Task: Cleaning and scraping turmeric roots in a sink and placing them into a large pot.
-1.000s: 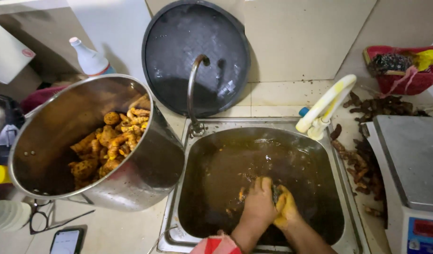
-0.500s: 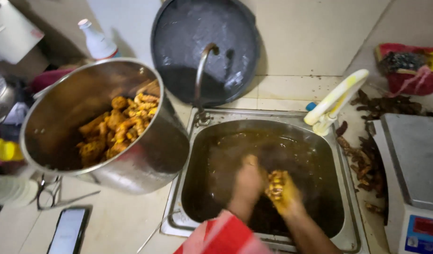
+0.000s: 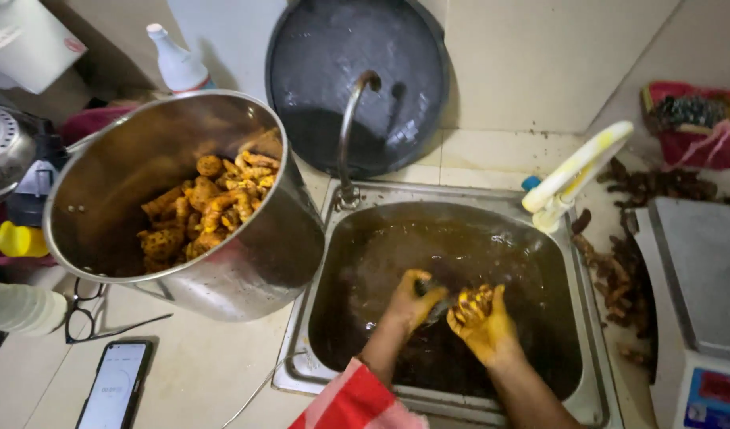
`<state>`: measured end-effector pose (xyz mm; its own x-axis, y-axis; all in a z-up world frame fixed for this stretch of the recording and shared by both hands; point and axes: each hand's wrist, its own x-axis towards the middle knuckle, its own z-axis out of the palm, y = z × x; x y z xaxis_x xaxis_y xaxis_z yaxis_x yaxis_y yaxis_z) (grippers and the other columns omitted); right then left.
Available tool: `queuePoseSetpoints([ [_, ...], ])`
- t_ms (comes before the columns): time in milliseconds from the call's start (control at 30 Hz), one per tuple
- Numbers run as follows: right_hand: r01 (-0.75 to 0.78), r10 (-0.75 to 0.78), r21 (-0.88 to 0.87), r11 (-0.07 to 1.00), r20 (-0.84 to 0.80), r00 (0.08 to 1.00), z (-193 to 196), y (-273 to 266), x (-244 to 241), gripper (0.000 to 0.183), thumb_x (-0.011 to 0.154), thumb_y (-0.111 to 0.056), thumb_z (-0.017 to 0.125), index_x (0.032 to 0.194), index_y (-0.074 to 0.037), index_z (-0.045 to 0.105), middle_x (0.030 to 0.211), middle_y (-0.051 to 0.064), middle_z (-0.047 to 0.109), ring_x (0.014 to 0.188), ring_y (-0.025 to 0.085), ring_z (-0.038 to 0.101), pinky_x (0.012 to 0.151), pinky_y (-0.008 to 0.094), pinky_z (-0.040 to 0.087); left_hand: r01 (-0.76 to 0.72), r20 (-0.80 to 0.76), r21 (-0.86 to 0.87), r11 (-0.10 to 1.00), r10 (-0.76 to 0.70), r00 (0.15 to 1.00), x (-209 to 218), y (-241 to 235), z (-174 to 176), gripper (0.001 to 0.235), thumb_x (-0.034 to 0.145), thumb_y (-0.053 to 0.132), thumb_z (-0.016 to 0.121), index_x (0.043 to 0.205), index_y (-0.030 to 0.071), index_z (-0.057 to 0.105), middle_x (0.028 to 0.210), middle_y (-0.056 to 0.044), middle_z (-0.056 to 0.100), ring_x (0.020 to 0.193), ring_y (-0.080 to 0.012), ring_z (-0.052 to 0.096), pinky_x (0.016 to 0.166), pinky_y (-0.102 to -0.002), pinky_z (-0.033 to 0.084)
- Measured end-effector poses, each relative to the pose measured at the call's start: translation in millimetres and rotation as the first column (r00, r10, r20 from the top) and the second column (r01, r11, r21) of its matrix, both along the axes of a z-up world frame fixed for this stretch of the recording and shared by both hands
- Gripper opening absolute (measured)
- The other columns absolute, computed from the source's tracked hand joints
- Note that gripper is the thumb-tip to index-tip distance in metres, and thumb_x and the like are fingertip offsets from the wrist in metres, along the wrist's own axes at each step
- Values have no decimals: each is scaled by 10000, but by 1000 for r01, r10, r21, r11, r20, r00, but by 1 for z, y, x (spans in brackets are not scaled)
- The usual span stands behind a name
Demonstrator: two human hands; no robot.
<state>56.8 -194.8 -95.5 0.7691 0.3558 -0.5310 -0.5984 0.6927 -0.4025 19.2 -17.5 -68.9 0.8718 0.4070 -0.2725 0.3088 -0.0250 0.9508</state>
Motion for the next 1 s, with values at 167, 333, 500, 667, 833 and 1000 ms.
queuePoseSetpoints([
  [167,-38,40,-138,990,10,999,47,17,-14,579,873,-629,650,1171,-135,684,1139,93,736,1004,225,695,912,386,559,210,46,164,964,-220,974,-22,-49,60,520,753,191,793,1187,236,510,1122,-69,586,1028,-254,561,896,-416,458],
  [333,73,-85,-257,964,-35,996,9,8,-1,57,874,-323,662,859,-277,632,853,-44,680,778,115,640,725,267,534,365,-73,467,805,-377,923,-24,-58,65,440,852,108,637,1233,157,422,1247,-169,449,1184,-413,474,1027,-545,374],
  [500,164,-173,-171,972,-42,984,17,5,-10,142,894,-283,629,975,-167,642,928,51,694,782,295,679,697,377,566,127,-18,447,885,-134,991,0,-19,18,415,801,71,719,1166,207,578,1176,-123,667,1065,-368,663,918,-447,512],
  [667,152,-150,-125,981,23,988,16,11,-12,108,895,-277,612,906,-173,637,843,40,662,760,214,650,693,339,539,-2,137,-427,904,68,988,-20,-34,18,479,838,75,785,1162,229,467,1055,-86,610,722,-172,631,403,-317,561],
  [833,88,-90,-137,987,-8,996,7,15,-7,290,899,-292,569,1099,-143,717,1010,50,729,855,182,670,727,277,544,144,123,352,925,-198,973,-21,-39,42,464,822,189,722,1235,137,516,1168,-166,599,1115,-339,591,994,-401,453],
  [1000,-2,3,-195,981,5,1000,-8,13,-7,259,942,-382,554,1034,-186,698,928,30,729,783,169,668,689,294,533,209,24,573,792,-271,962,-13,-51,41,542,753,99,708,1242,105,474,1162,-210,504,948,-480,597,876,-540,505],
])
